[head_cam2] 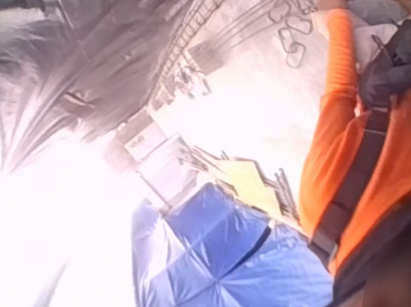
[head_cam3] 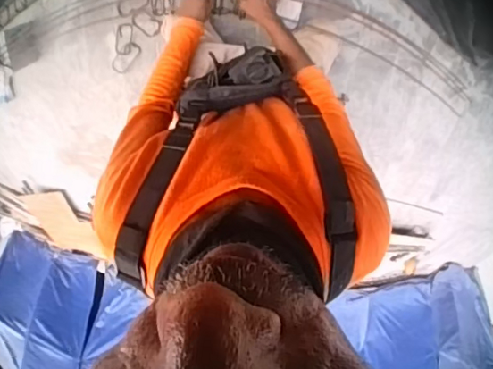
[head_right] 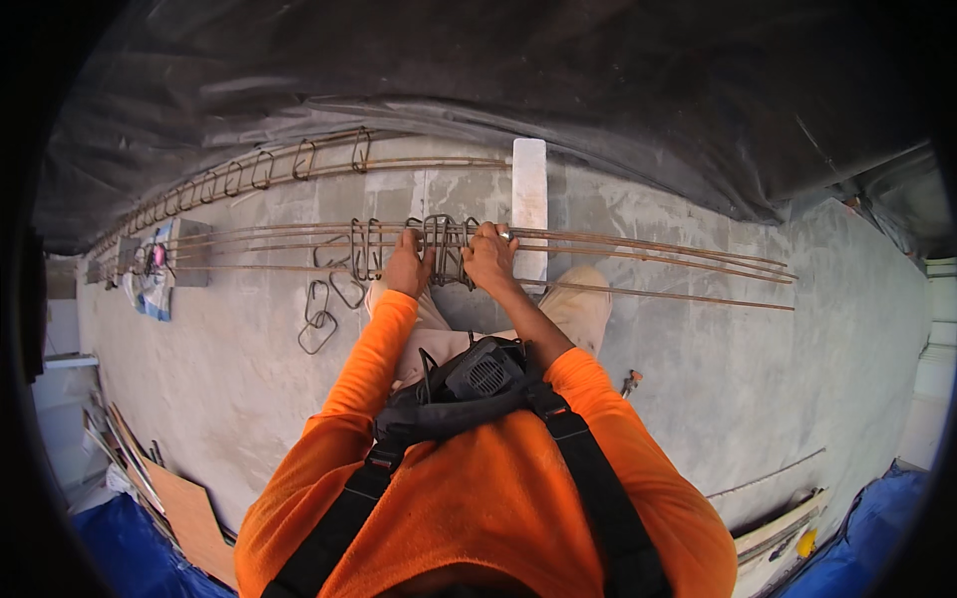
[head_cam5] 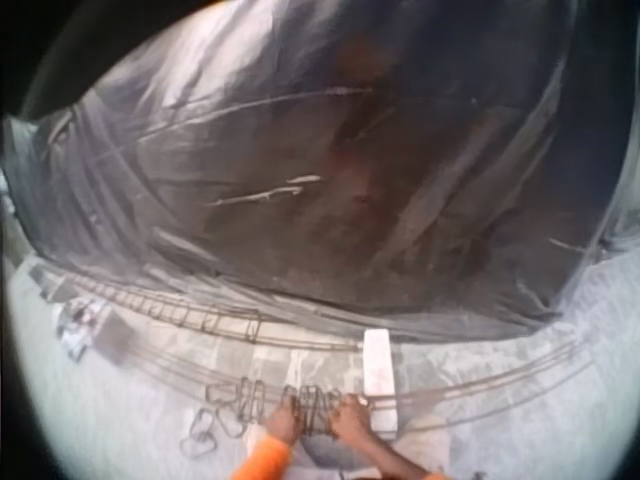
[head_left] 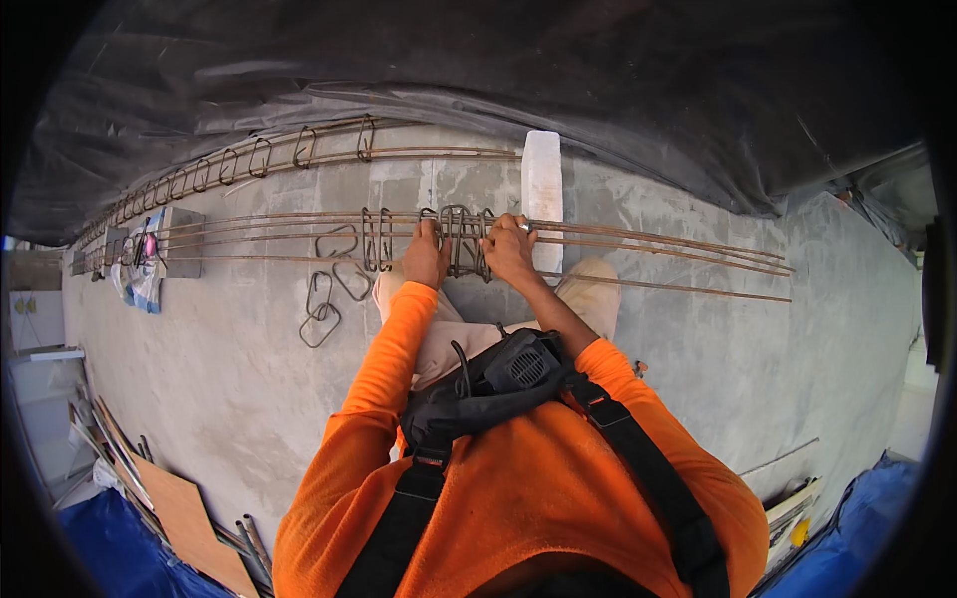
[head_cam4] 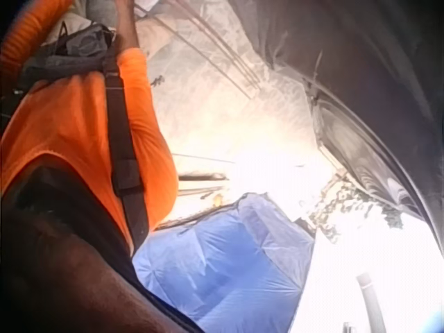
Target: The person assembles a rebar cage by tying wire ties around intersecting steel bars using a manual rebar tying tool. They place spacers and a pink marker on the structure, then adjust the camera strap on their chest.
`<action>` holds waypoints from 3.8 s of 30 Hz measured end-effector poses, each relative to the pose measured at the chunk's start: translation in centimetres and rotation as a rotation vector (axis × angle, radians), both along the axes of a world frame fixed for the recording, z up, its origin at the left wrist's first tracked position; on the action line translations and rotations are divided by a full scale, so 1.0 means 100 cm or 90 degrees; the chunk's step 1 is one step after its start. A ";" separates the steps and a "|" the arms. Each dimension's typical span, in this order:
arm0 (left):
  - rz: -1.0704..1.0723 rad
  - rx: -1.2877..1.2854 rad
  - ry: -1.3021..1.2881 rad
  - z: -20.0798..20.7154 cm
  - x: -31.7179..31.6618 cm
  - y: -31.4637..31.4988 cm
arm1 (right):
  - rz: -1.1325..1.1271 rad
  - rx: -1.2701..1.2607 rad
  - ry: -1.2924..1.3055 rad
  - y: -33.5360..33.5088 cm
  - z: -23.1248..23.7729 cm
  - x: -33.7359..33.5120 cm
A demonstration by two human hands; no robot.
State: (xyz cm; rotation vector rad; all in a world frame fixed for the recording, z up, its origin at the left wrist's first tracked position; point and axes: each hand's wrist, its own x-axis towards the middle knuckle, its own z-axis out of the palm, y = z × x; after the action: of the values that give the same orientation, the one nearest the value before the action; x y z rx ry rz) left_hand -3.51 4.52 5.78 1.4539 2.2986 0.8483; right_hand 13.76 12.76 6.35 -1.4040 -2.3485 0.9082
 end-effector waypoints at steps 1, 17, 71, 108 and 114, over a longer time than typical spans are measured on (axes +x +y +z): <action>0.014 0.030 0.000 0.005 0.006 0.003 | -0.045 0.003 -0.003 -0.001 -0.006 0.000; -0.143 -0.094 -0.045 -0.009 0.029 0.004 | -0.151 0.097 0.029 0.005 -0.012 0.008; 0.512 -0.147 0.205 -0.056 -0.434 -0.199 | -0.818 -0.477 0.286 -0.101 -0.073 0.370; 0.435 -0.388 -0.435 -0.177 0.070 -0.525 | -0.047 -0.079 -0.403 -0.053 -0.097 0.339; 0.517 -0.393 -0.457 -0.134 0.122 -0.551 | 0.002 0.125 -0.120 0.013 0.060 0.193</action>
State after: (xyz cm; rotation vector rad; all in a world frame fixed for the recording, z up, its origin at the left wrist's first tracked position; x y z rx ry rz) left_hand 8.65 -50.59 -7.65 -0.0872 2.1948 0.5859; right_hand 33.05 14.03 12.39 -1.4609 -2.4959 0.5480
